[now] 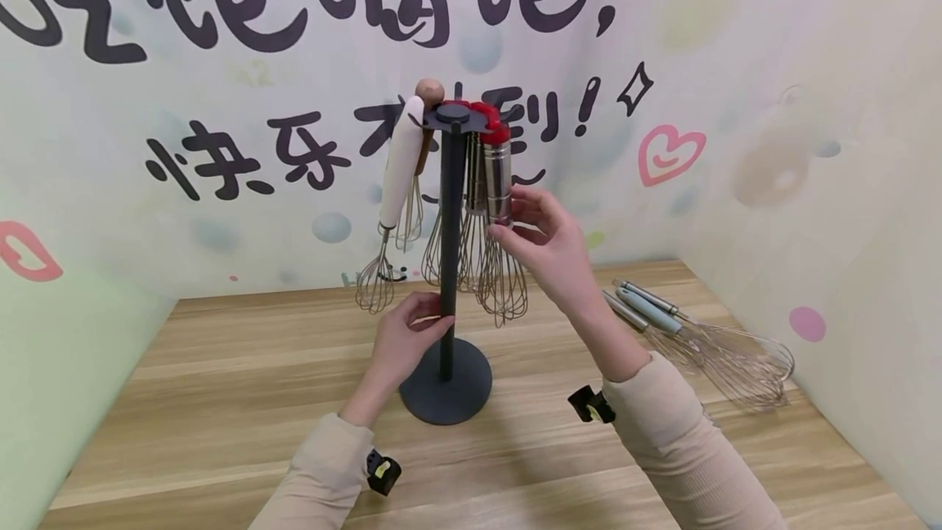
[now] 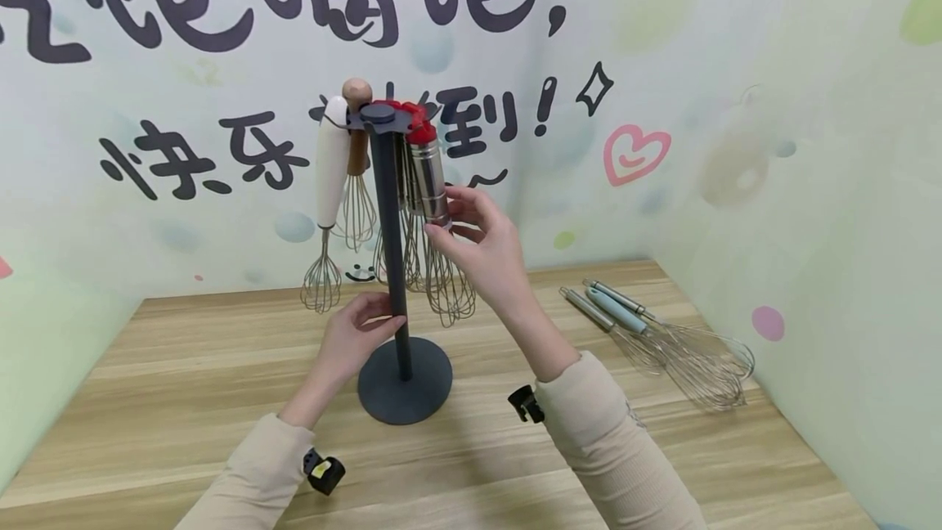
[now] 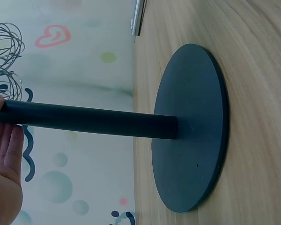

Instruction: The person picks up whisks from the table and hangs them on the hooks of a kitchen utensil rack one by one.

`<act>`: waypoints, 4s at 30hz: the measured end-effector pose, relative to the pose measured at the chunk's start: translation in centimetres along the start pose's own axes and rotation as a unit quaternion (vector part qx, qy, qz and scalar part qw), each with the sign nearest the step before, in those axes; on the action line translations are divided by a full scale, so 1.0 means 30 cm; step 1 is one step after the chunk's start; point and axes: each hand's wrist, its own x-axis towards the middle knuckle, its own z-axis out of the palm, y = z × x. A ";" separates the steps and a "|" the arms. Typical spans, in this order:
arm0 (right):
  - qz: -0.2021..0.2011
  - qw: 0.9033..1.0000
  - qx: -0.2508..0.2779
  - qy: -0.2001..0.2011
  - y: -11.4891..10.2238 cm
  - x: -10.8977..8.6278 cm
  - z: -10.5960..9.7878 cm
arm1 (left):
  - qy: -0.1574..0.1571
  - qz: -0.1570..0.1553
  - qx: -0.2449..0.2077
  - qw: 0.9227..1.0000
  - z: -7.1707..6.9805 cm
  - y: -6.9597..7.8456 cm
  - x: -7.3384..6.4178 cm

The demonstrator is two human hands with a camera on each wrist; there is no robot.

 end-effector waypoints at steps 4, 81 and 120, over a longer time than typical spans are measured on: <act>0.008 1.000 0.001 0.006 0.008 0.001 -0.015 | 0.004 0.003 -0.005 1.000 0.004 -0.005 0.002; 0.250 0.880 -0.400 -0.049 0.742 -0.194 -0.571 | 0.062 0.033 -0.026 0.997 0.027 0.013 -0.007; 0.224 0.882 -0.415 -0.013 0.793 -0.240 -0.541 | 0.075 0.014 -0.041 0.996 0.030 0.012 -0.009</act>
